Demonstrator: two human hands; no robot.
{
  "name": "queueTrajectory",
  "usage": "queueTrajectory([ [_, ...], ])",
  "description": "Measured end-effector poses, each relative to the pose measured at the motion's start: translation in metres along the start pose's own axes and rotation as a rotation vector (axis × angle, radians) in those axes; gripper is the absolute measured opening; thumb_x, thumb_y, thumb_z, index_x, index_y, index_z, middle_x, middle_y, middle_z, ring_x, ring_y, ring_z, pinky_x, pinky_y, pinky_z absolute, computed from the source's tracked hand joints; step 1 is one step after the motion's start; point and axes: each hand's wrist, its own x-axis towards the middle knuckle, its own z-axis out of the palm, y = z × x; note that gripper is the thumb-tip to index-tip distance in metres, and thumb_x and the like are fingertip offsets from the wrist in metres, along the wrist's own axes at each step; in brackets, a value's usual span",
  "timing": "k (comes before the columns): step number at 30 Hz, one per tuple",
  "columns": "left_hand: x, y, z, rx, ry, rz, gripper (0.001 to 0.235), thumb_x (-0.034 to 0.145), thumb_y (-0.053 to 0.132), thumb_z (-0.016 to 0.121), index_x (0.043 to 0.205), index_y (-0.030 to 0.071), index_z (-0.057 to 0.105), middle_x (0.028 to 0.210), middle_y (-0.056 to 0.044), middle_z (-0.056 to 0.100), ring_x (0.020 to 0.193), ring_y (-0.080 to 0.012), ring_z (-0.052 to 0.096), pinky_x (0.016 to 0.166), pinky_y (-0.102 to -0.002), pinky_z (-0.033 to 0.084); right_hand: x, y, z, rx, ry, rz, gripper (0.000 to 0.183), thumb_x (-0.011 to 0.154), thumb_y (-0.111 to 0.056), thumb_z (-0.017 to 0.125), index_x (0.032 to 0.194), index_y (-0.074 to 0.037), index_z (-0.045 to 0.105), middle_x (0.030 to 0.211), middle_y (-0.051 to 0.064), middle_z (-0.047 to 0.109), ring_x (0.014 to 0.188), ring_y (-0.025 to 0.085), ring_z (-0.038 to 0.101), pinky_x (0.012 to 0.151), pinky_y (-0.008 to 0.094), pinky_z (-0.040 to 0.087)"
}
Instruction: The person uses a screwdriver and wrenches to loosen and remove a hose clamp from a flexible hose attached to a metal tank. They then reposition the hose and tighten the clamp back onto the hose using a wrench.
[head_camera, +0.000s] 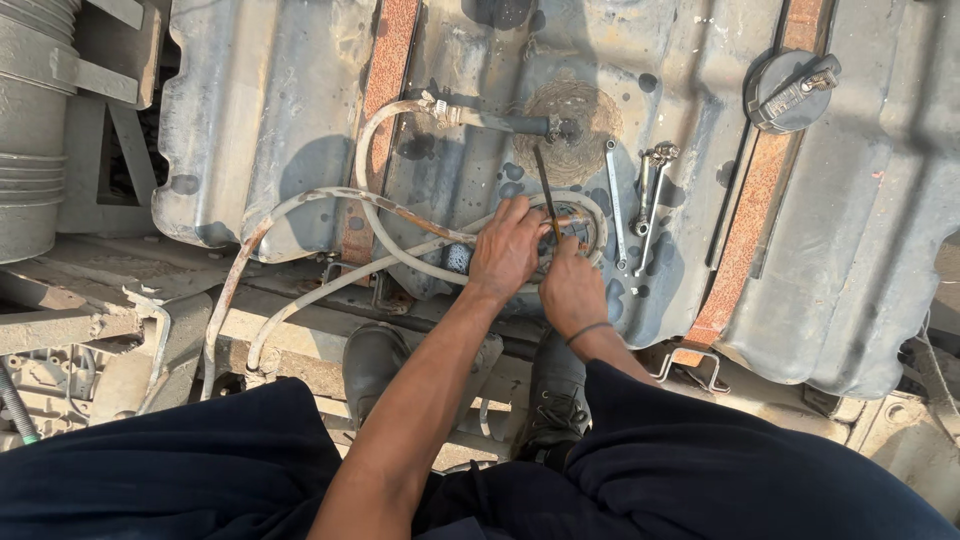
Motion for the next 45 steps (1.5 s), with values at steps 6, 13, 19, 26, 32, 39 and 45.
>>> queueTrajectory([
  [6,0.000,0.002,0.003,-0.060,0.031,-0.071,0.018,0.097,0.014,0.066,0.109,0.002,0.070,0.105,-0.011,0.055,0.107,-0.0334,0.058,0.091,-0.047,0.053,-0.011,0.016,0.012,-0.036,-0.008,0.056,0.023,0.091,-0.008,0.056,0.106,0.005,0.045,0.079,0.034,0.067,0.075,0.053,0.068,0.066,0.060,0.055],
  [13,-0.001,-0.007,-0.009,-0.084,-0.080,-0.029,0.020,0.096,0.017,0.067,0.110,0.003,0.071,0.104,-0.011,0.054,0.107,-0.0315,0.059,0.090,-0.047,0.053,-0.010,0.007,0.006,0.062,0.036,0.053,0.016,0.100,-0.011,0.050,0.102,0.004,0.048,0.076,0.032,0.067,0.072,0.053,0.068,0.063,0.060,0.054],
  [19,-0.003,-0.008,-0.005,-0.049,-0.064,0.009,0.021,0.096,0.017,0.065,0.111,0.003,0.071,0.105,-0.008,0.053,0.106,-0.0287,0.057,0.095,-0.045,0.053,-0.010,0.003,0.002,0.020,0.014,0.045,0.014,0.097,-0.009,0.051,0.103,0.004,0.047,0.077,0.032,0.068,0.073,0.052,0.069,0.064,0.059,0.056],
  [26,-0.005,-0.007,-0.002,-0.048,-0.069,-0.010,0.023,0.098,0.019,0.065,0.113,0.003,0.070,0.104,-0.010,0.050,0.106,-0.0298,0.055,0.096,-0.046,0.052,-0.017,-0.008,-0.012,-0.012,-0.073,0.117,0.017,0.094,-0.007,0.053,0.106,0.004,0.046,0.081,0.034,0.068,0.076,0.054,0.069,0.068,0.060,0.055],
  [32,-0.007,-0.012,-0.006,-0.084,-0.048,0.062,0.019,0.098,0.015,0.064,0.112,0.003,0.069,0.104,-0.011,0.051,0.106,-0.0330,0.055,0.093,-0.048,0.052,0.000,-0.010,-0.017,-0.035,-0.083,0.042,0.020,0.092,-0.005,0.056,0.105,0.005,0.046,0.085,0.034,0.068,0.082,0.053,0.070,0.071,0.057,0.058],
  [39,-0.009,-0.013,-0.003,-0.060,-0.023,0.081,0.018,0.098,0.014,0.065,0.111,0.002,0.068,0.103,-0.013,0.052,0.104,-0.0355,0.054,0.090,-0.050,0.051,0.001,-0.018,-0.012,-0.021,-0.152,0.109,0.033,0.086,-0.009,0.061,0.108,0.006,0.043,0.084,0.035,0.068,0.080,0.054,0.069,0.072,0.060,0.057],
  [45,-0.012,-0.010,-0.001,-0.032,0.017,0.091,0.016,0.099,0.013,0.063,0.110,0.002,0.068,0.104,-0.014,0.052,0.105,-0.0353,0.054,0.091,-0.049,0.051,0.011,-0.016,-0.002,0.043,-0.006,0.065,0.036,0.087,-0.005,0.058,0.118,0.007,0.044,0.082,0.035,0.068,0.077,0.055,0.068,0.068,0.060,0.056],
])
